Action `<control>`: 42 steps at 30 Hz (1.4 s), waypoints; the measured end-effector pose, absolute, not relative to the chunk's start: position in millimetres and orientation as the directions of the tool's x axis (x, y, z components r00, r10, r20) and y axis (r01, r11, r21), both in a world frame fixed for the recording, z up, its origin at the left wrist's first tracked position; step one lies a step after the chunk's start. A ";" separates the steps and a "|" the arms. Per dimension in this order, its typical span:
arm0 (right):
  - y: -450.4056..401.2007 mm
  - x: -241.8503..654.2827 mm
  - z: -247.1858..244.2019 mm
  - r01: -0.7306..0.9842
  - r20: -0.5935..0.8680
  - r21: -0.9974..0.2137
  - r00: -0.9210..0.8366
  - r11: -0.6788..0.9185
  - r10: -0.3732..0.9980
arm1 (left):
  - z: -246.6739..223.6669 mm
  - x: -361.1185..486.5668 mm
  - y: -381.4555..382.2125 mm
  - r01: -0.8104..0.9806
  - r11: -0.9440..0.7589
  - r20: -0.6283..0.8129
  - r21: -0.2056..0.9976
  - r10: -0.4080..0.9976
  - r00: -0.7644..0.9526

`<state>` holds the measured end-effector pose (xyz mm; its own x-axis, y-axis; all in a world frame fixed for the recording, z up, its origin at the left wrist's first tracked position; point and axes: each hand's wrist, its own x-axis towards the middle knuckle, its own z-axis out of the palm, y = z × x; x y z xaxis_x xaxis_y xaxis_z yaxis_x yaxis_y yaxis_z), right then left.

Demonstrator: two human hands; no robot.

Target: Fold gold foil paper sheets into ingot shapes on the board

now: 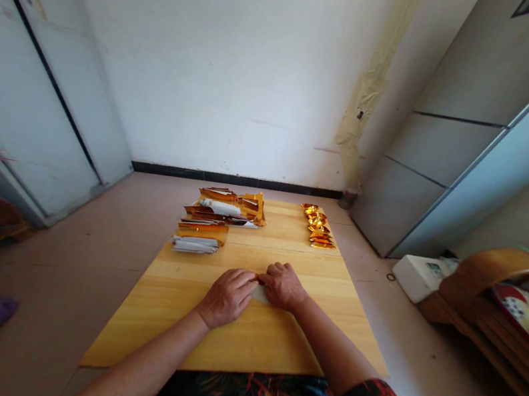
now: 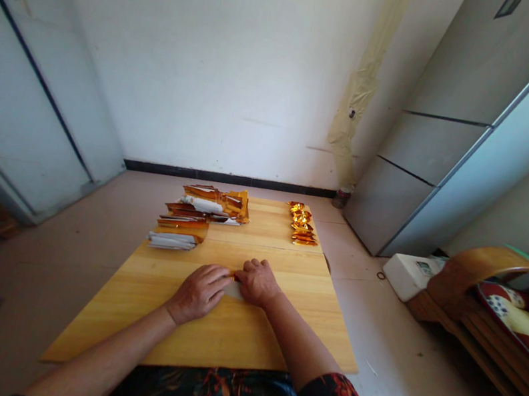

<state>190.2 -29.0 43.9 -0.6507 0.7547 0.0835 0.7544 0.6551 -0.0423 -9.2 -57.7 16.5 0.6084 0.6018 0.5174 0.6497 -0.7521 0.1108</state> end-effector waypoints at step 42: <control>-30.6 226.2 18.6 0.741 0.281 -0.251 -0.560 0.623 0.779 | 10.6 19.6 -22.6 0.658 -0.665 0.328 0.354 0.747 0.578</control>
<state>226.2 -30.6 18.6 -0.5602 0.7792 0.2809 0.7409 0.6231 -0.2507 19.6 -22.6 10.6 0.5782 0.7469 0.3284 0.6580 -0.6648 0.3536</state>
